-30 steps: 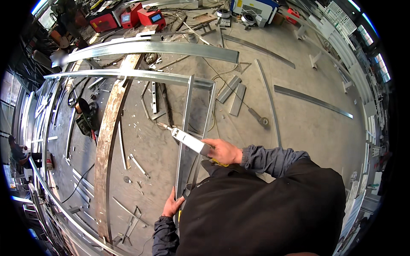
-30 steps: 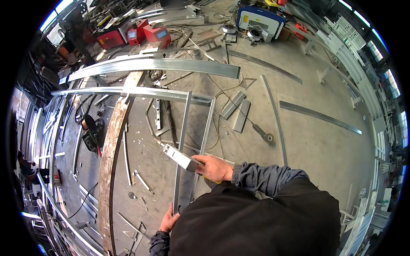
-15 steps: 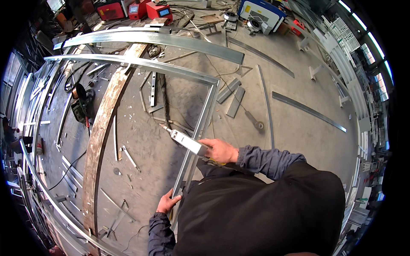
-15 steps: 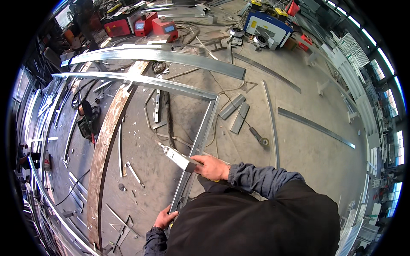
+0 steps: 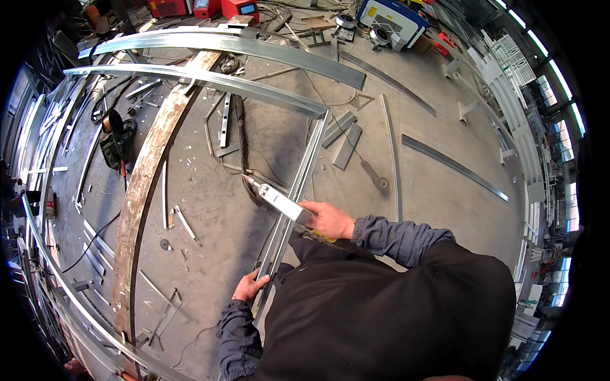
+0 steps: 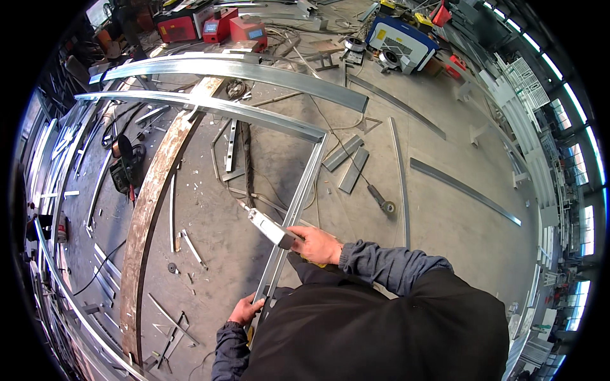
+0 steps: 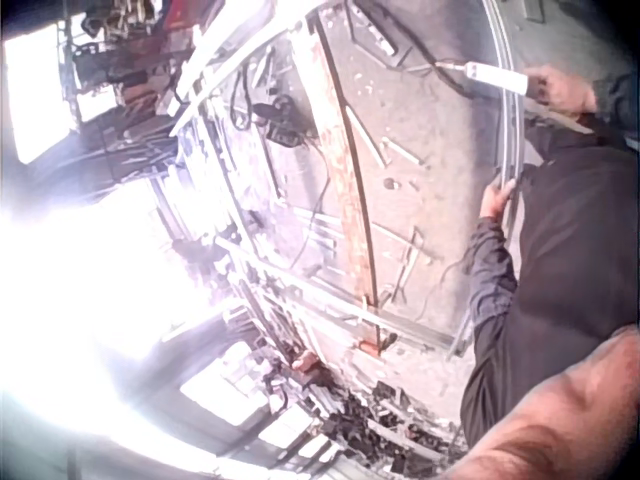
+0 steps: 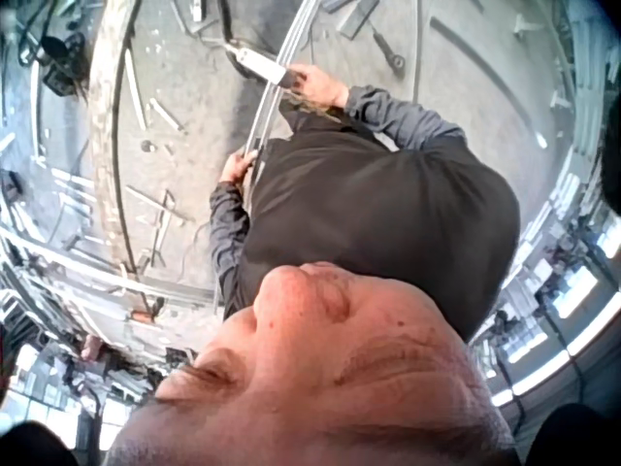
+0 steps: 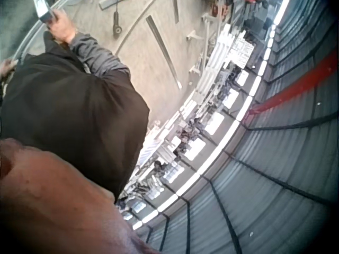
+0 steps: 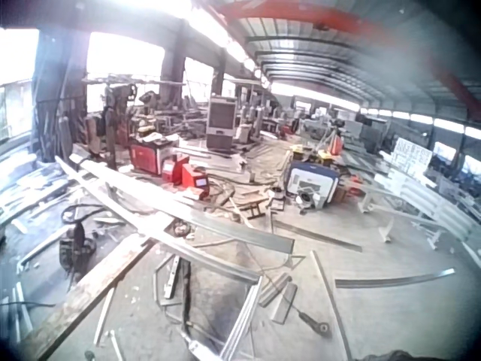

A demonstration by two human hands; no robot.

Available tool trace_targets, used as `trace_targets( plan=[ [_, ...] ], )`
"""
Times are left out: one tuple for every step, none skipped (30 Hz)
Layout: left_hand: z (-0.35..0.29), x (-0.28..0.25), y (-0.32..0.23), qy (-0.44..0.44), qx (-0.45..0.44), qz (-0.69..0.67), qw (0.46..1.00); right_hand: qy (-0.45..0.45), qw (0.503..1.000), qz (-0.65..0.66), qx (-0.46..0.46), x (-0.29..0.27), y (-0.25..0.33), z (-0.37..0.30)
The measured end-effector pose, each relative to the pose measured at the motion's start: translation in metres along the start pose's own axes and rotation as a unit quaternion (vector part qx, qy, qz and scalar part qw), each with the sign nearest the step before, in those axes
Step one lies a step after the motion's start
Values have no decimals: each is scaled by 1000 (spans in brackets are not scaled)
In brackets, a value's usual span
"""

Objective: The person assembles a metal frame by positioning curved and straight metal bars, tack welding joints with a handheld welder, and grinding edges with an angle grinder. The person handles multiple metal pieces and tools throughout the process.

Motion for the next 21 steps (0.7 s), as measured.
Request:
trace_targets(
  plan=[
    [1,4,-3,13,-8,-12,1000,-1,1000,4,11,0,-5,-3],
    [4,5,0,2,8,-8,1000,0,1000,5,8,0,-6,-4],
    [9,4,2,-9,25,-5,1000,0,1000,6,5,1,-6,-4],
    [12,5,5,-20,41,-2,999,1,1000,6,3,1,-7,-5],
    [9,3,1,-25,44,8,999,3,1000,10,11,1,-11,-7],
    [12,4,4,-13,40,-8,999,5,1000,14,19,1,-14,-8],
    [11,6,4,-7,38,-6,999,7,999,17,27,1,-17,-9],
    [7,3,-5,0,36,-1,999,3,999,35,33,0,-20,-10],
    [8,2,-9,-1,31,5,999,-2,998,52,38,-1,-22,-11],
    [10,2,-12,-3,27,11,1000,-7,997,69,43,-2,-24,-12],
    [10,1,-11,-9,21,13,1000,-8,996,76,45,-1,-23,-10],
    [14,2,-9,-13,22,7,1000,-8,995,83,46,0,-20,-7],
    [20,3,-7,-17,22,-1,1000,-6,995,90,47,0,-19,-3],
    [17,3,2,-31,18,-21,999,8,997,64,42,1,-27,1],
    [13,4,-4,-10,38,-52,998,27,998,44,38,2,-39,-1],
    [6,0,-14,-16,72,-44,996,0,963,255,93,10,-51,-4],
    [10,3,-3,-31,93,-62,993,21,991,96,94,1,-35,-2],
    [24,2,10,-18,112,-37,993,40,994,36,96,-6,-56,-6],
    [10,-6,-1,-13,-3,7,1000,23,973,103,205,-3,-72,-15],
    [19,-6,11,-35,56,28,997,-23,968,134,212,-1,-63,-13],
    [15,-12,10,-19,24,74,997,-39,966,135,219,1,-64,-13]
  ],
)
Point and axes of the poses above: each hand's wrist, its own z-axis towards the middle knuckle, its own x-axis out of the palm, y = z × x, the point moved 7 cm from there along z, towards the middle knuckle, and after that the axes turned 8 degrees about -x, right-handed, at the moved point
